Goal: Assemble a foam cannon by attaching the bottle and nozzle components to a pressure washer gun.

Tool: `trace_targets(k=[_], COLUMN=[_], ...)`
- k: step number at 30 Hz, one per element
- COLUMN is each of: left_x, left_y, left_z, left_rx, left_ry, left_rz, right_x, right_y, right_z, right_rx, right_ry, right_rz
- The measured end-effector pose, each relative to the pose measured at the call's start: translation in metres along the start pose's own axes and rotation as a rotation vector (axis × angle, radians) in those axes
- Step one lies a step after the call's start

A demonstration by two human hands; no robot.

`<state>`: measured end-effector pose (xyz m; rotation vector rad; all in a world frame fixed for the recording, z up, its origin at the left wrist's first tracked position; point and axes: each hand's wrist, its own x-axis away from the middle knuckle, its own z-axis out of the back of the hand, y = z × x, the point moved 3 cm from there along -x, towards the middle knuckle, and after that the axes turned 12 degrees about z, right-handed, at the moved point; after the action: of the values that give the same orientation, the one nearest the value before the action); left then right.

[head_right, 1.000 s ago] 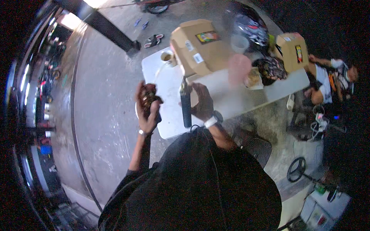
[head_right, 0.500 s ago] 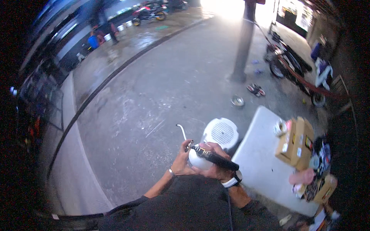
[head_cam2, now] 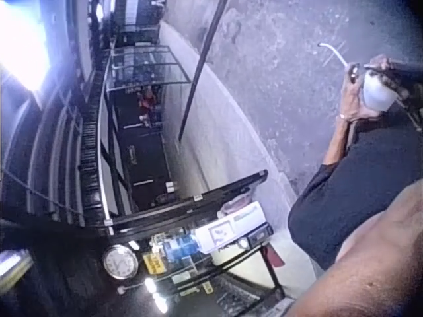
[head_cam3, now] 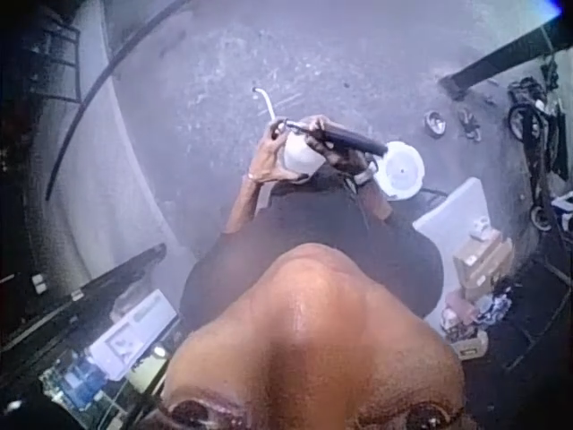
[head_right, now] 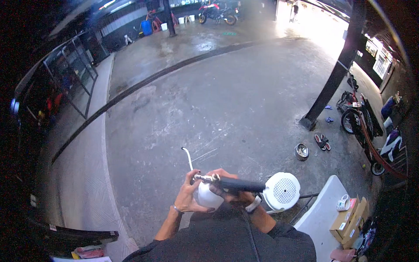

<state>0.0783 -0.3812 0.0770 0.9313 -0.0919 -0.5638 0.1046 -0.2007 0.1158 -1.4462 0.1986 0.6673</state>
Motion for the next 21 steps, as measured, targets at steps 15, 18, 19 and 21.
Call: trace_targets(k=[15, 18, 19, 21], left_x=[-0.269, -0.320, -0.340, -0.382], left_y=[-0.149, -0.191, -0.207, -0.241], left_z=[0.101, 0.116, 0.125, 0.145], left_rx=[-0.056, 0.004, -0.001, -0.014], left_ry=[0.490, 0.464, 0.458, 0.422], left_rz=[0.178, 0.176, 0.157, 0.155], right_x=[-0.306, -0.347, -0.365, -0.402], right_y=[0.195, 0.238, 0.256, 0.293], right_z=[0.073, 0.080, 0.084, 0.093], right_rx=[0.427, 0.254, 0.177, 0.062], right_ry=[0.010, 0.006, 0.035, 0.065], right_rz=[0.121, 0.097, 0.122, 0.174])
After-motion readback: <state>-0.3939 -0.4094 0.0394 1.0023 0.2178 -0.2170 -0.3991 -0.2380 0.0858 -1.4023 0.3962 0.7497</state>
